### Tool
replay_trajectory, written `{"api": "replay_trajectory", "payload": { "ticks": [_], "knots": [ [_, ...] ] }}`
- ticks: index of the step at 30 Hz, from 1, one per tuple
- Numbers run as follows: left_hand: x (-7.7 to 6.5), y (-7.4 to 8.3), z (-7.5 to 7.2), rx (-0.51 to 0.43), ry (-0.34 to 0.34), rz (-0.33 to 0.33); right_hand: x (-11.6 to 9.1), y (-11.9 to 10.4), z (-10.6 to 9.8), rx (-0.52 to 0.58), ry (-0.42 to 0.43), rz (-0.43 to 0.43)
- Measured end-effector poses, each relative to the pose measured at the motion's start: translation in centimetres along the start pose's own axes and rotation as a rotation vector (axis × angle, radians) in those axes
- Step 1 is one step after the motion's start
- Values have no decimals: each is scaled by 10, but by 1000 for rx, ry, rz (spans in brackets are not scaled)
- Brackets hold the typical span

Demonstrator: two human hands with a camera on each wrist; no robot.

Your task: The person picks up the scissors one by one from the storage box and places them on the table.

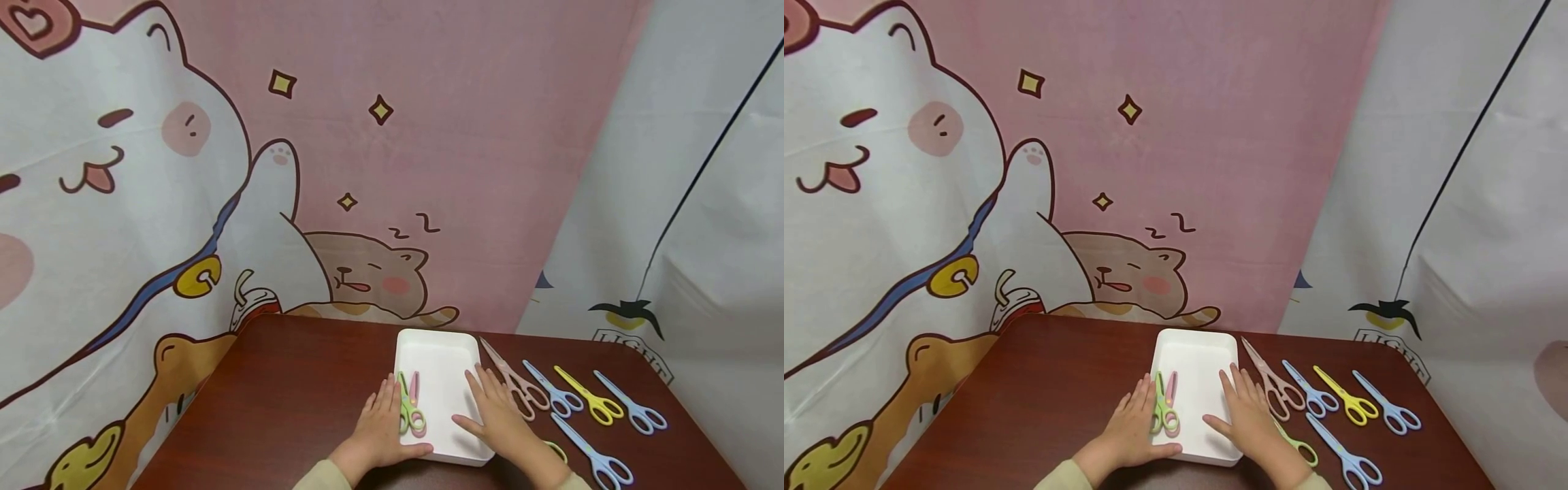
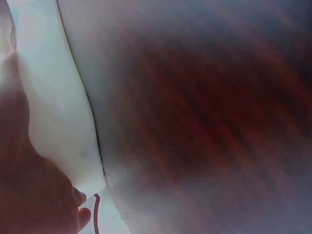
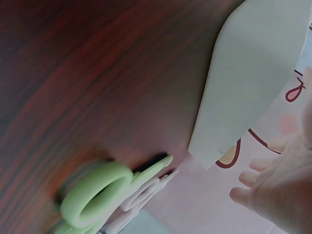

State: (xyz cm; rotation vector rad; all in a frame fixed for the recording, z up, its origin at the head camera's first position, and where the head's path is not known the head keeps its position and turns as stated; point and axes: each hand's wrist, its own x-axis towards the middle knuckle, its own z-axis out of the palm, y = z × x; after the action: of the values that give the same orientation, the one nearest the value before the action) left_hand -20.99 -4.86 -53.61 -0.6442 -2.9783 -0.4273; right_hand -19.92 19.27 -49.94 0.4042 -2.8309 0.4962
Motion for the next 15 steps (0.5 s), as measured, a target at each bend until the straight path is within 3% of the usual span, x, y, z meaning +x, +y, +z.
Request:
{"api": "replay_trajectory", "payload": {
  "ticks": [9, 15],
  "knots": [
    [-2, 2, -4, 9, -4, 1, 9, -10, 10, -3, -9, -39],
    [-2, 4, -8, 23, -9, 8, 14, -24, 14, 21, -70, -55]
  ]
}}
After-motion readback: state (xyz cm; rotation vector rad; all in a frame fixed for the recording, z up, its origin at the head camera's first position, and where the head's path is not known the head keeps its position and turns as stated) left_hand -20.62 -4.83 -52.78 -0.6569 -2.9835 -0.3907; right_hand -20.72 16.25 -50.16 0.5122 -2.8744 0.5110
